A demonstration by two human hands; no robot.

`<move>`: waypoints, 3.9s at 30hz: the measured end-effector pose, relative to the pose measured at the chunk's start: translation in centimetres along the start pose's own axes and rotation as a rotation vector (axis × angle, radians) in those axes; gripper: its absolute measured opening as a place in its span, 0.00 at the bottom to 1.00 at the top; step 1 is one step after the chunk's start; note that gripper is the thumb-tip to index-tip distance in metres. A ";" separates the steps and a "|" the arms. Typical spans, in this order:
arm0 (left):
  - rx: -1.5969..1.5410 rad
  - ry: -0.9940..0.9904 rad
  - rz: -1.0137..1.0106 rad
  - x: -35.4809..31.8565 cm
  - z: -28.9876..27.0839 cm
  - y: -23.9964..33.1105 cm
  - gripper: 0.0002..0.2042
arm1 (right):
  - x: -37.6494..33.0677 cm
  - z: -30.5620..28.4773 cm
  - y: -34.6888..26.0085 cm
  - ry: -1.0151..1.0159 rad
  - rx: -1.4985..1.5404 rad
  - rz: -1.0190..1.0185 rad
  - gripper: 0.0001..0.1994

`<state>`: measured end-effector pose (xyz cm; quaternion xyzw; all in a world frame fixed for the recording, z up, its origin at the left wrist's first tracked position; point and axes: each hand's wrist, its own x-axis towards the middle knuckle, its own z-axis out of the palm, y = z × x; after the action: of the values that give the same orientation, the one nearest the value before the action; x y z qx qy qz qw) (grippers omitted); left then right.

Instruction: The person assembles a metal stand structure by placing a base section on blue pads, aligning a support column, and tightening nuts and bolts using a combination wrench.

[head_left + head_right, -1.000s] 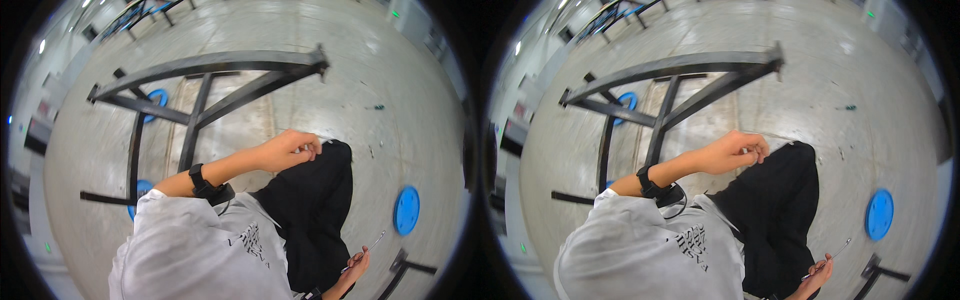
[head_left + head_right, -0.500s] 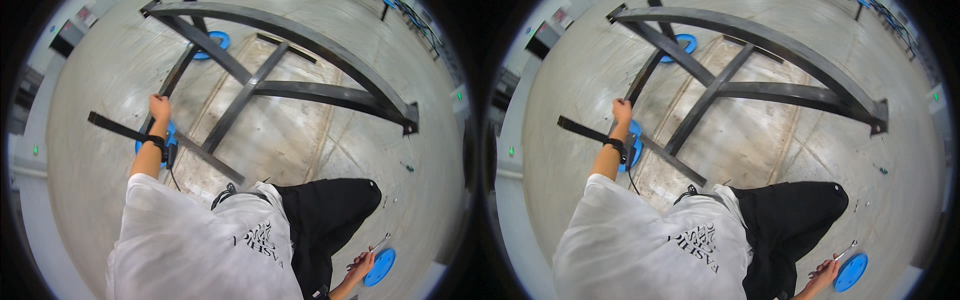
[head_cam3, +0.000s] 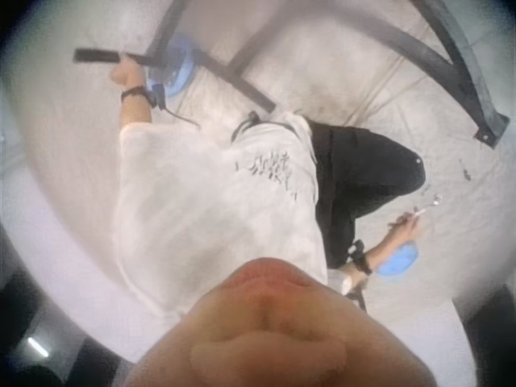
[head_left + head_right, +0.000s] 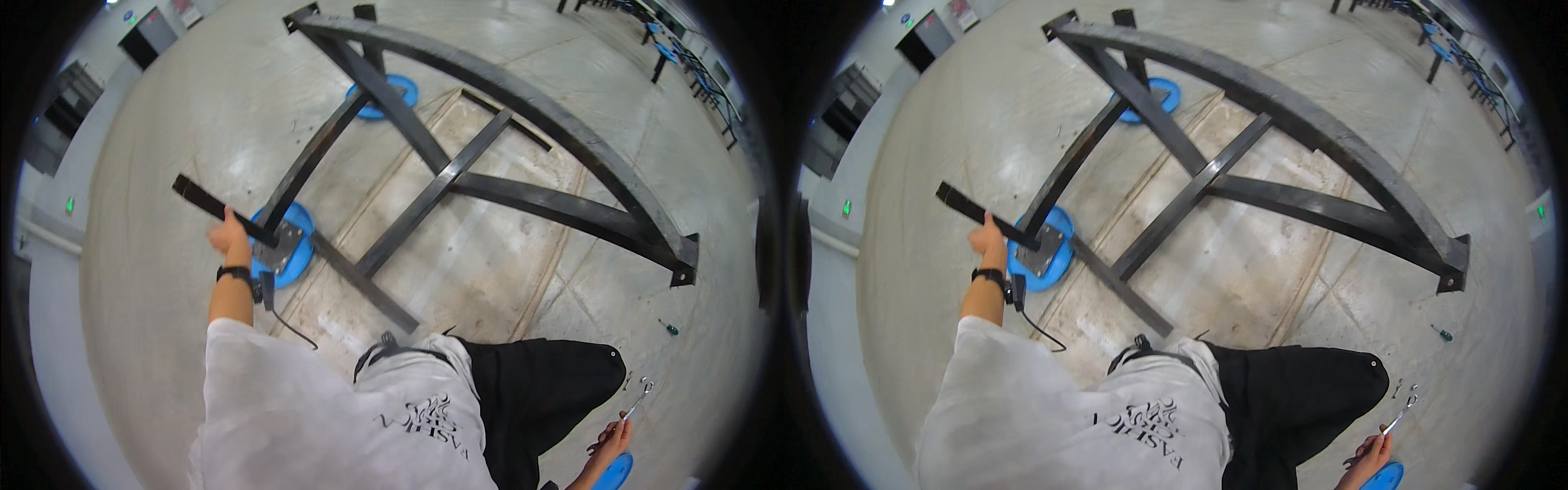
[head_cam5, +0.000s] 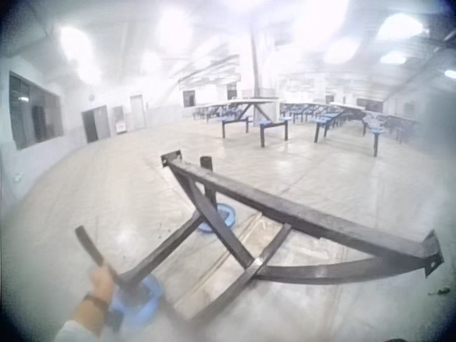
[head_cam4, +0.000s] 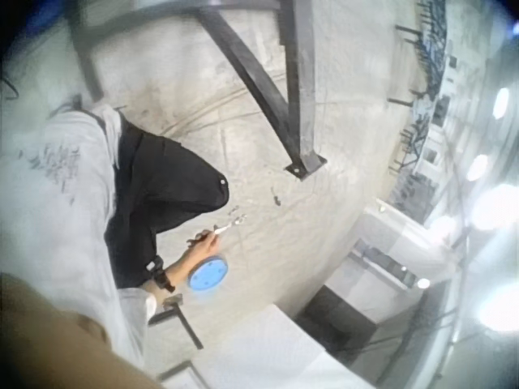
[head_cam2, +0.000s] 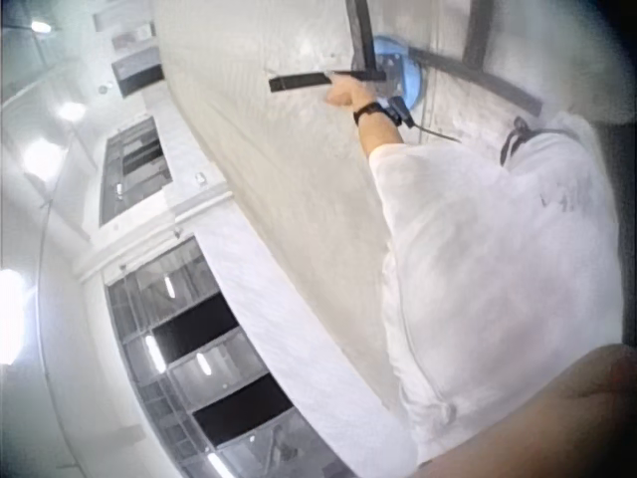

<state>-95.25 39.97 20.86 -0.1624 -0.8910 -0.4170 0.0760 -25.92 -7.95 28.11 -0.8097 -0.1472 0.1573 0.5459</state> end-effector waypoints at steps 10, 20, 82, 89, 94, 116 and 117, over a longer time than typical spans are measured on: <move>0.015 -0.928 1.275 -19.3 -0.1 -0.2 0.22 | -6.9 -1.4 -5.1 0.198 -0.036 0.021 0.11; 0.133 -0.848 1.349 -29.7 7.2 -0.4 0.34 | -8.6 -4.8 -13.1 0.346 -0.438 -0.160 0.11; -0.294 -1.675 0.205 -16.2 2.0 -3.1 0.24 | 12.6 28.2 -26.1 -0.012 -0.613 -0.904 0.15; -0.618 -0.539 0.268 -0.1 -2.4 -3.7 0.43 | -1.6 37.0 -25.1 -0.531 -0.507 -0.980 0.07; -0.706 -0.642 0.213 4.0 -0.2 2.0 0.36 | -6.6 40.7 -25.2 -0.765 -0.425 -0.886 0.06; -0.676 -0.524 0.287 11.0 -1.4 -0.7 0.25 | -12.6 41.5 -25.2 -0.838 -0.662 -0.638 0.09; -0.702 -0.519 0.250 10.8 -1.8 -1.6 0.26 | -12.8 42.3 -24.7 -0.872 -0.627 -0.663 0.10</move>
<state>-105.91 40.07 23.83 -0.3838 -0.6586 -0.6271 -0.1600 -56.70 31.14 37.25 -0.7041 -0.6384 0.2445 0.1920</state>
